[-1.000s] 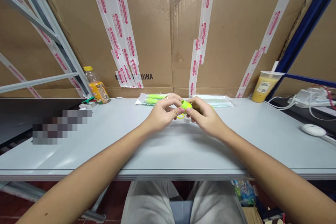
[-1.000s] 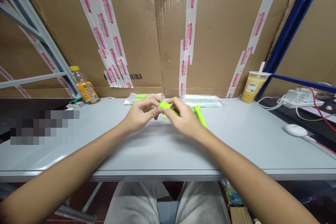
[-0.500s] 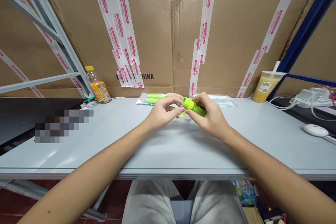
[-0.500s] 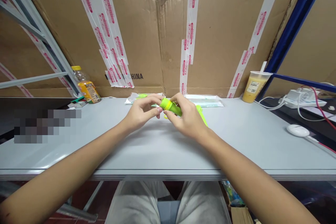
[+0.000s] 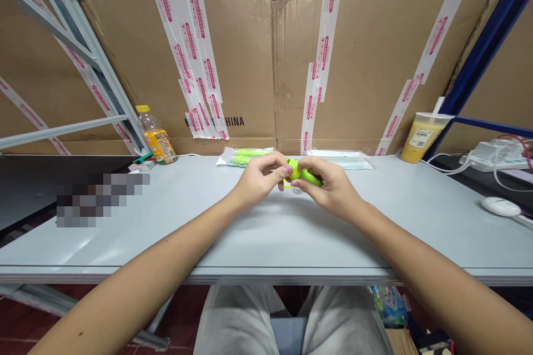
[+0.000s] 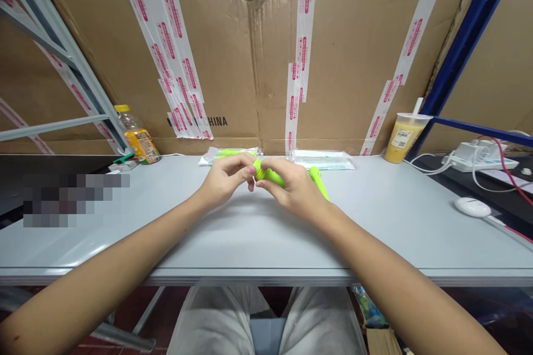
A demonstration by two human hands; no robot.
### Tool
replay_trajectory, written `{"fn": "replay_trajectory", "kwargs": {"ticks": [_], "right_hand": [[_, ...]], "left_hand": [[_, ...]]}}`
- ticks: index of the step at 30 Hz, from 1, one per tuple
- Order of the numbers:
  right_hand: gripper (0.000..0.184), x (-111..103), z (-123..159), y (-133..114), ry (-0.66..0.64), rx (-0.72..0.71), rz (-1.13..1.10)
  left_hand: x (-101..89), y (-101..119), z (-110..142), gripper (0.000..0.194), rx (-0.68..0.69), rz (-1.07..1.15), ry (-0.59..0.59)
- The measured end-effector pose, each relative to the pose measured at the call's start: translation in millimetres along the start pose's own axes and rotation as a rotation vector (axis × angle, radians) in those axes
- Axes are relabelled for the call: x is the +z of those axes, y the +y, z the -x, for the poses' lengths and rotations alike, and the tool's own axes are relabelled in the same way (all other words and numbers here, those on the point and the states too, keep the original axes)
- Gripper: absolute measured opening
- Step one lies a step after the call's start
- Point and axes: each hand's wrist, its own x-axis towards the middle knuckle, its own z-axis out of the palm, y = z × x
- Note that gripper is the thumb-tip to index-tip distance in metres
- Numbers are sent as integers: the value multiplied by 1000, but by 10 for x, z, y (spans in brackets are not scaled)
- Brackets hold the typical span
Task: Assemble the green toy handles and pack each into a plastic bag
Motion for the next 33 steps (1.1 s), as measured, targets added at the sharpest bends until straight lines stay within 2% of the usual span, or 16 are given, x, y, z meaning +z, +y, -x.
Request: {"fn": "replay_trajectory", "kwargs": {"ticks": [5,13,16,21,23,26,29,31,33], "right_hand": [[8,-10,-15,25,-70,60,-120],[12,-18,-24,36,-146,145,-258],[16,-26,-23,37,-193,107,-225],[21,-3,-4,14,-321,-74,2],[21,4,3,-10,-342,-32,-35],[20,-17,-1,-31,-296,156,-226],[32,-106,-39,-4,-183,307,-433],[39,-211,-80,39,-86,362,-496],[40,-332,-122,90,23,393,-505]], "left_hand": [[9,-23,9,38,-16,-3,1],[48,-38,34,45,-56,-62,59],[62,-58,33,46,-82,-71,90],[75,-74,9,51,-138,-113,201],[68,-73,-1,52,-142,-121,219],[62,-84,-10,46,-140,-55,207],[63,-134,-10,32,-139,1,234],[62,-188,-2,22,-106,-83,263],[60,-246,10,13,-43,-273,243]]}}
